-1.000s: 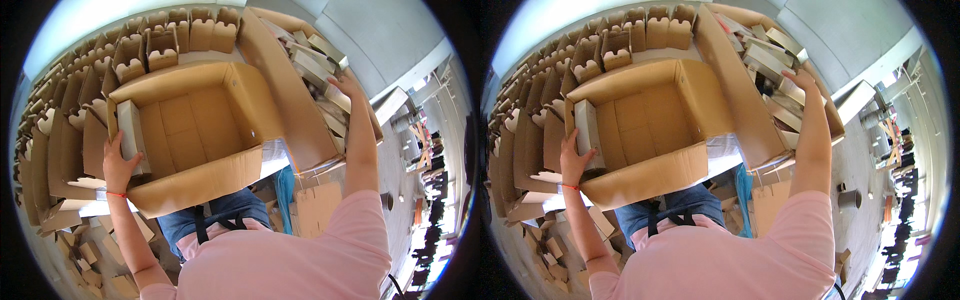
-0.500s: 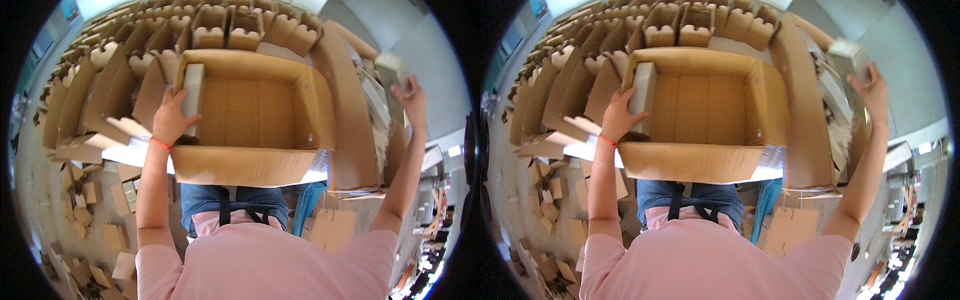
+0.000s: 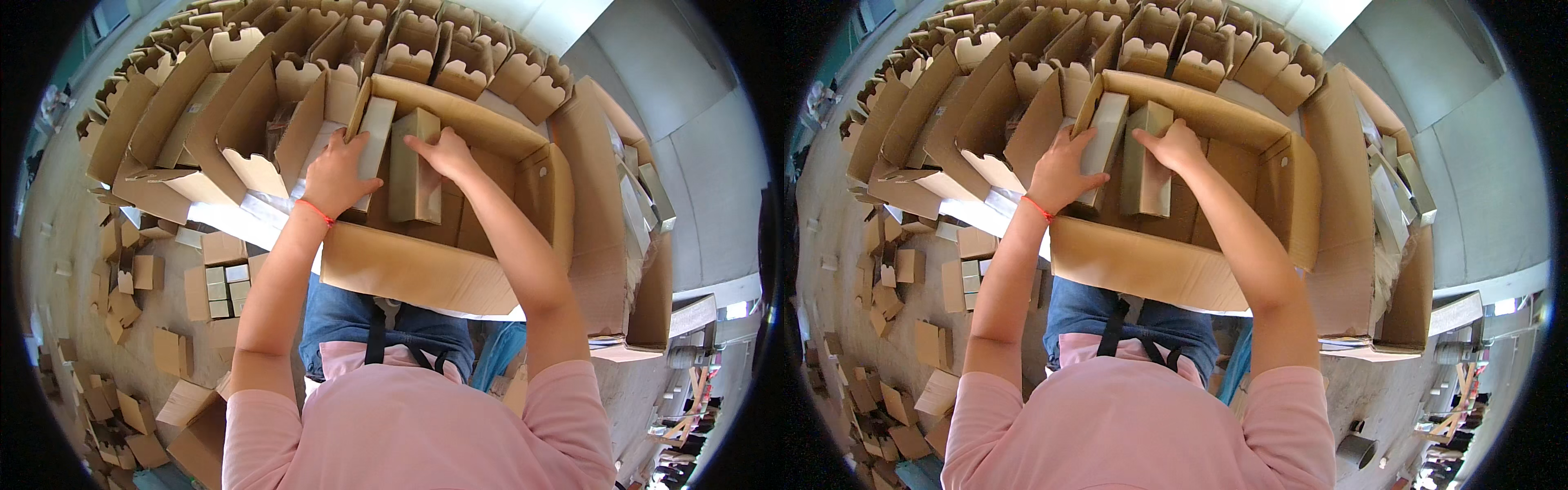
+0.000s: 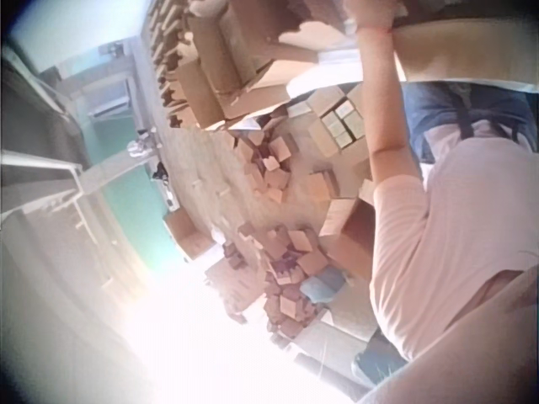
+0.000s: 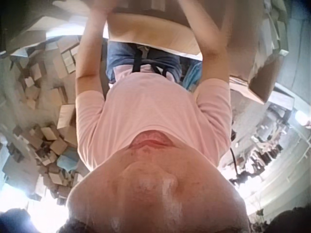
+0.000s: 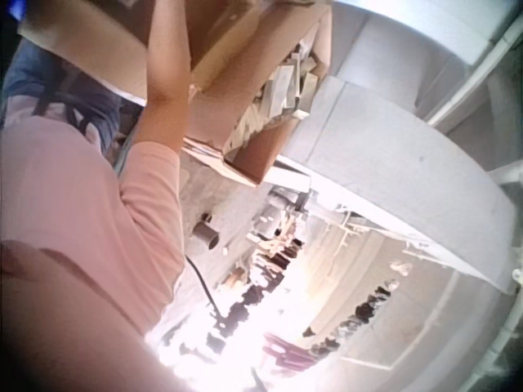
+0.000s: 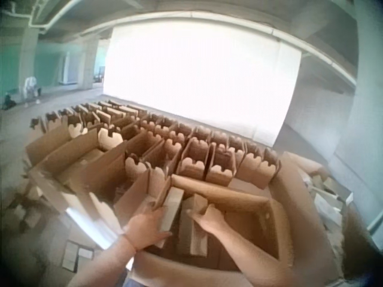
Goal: The person puts bottled items into plastic bags, seals the bags, and places the bagged items into cardboard boxes.
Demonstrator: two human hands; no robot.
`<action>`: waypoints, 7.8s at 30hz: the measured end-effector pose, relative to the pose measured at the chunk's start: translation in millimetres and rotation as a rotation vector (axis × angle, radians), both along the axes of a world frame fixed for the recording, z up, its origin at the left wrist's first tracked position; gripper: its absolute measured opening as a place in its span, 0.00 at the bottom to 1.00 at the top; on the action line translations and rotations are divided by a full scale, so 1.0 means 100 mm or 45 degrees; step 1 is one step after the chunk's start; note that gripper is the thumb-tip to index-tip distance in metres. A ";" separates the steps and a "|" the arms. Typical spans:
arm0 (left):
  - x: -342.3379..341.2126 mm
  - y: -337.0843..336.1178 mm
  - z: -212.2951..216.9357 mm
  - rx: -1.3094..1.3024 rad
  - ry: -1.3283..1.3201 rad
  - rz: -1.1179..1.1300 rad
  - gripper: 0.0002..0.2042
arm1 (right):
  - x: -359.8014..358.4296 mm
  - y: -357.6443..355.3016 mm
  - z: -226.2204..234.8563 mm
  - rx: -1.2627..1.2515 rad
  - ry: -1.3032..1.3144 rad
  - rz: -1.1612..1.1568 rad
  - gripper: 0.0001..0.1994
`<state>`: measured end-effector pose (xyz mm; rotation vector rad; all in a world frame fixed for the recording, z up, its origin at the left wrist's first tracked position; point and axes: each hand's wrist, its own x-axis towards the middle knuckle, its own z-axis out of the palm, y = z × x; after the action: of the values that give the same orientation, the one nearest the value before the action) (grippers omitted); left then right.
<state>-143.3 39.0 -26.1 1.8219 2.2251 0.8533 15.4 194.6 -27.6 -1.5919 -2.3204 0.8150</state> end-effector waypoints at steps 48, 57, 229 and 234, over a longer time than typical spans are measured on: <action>0.05 0.12 0.03 0.014 0.109 -0.114 0.31 | 0.31 -0.20 0.49 0.156 0.229 0.127 0.32; -0.02 0.02 0.04 0.039 0.051 -0.088 0.31 | 3.35 -0.06 2.40 0.826 -0.119 -0.150 0.40; 0.47 0.29 0.31 -0.323 0.512 -0.731 0.41 | 2.15 0.43 1.80 0.822 0.152 -0.068 0.16; 0.52 0.32 0.35 -0.392 0.483 -0.702 0.42 | 4.05 1.38 1.47 0.813 -0.516 -0.610 0.20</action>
<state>-91.0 71.4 8.8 2.3890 1.7266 0.0655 420.7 332.5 119.5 -1.9617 -1.9608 -0.3525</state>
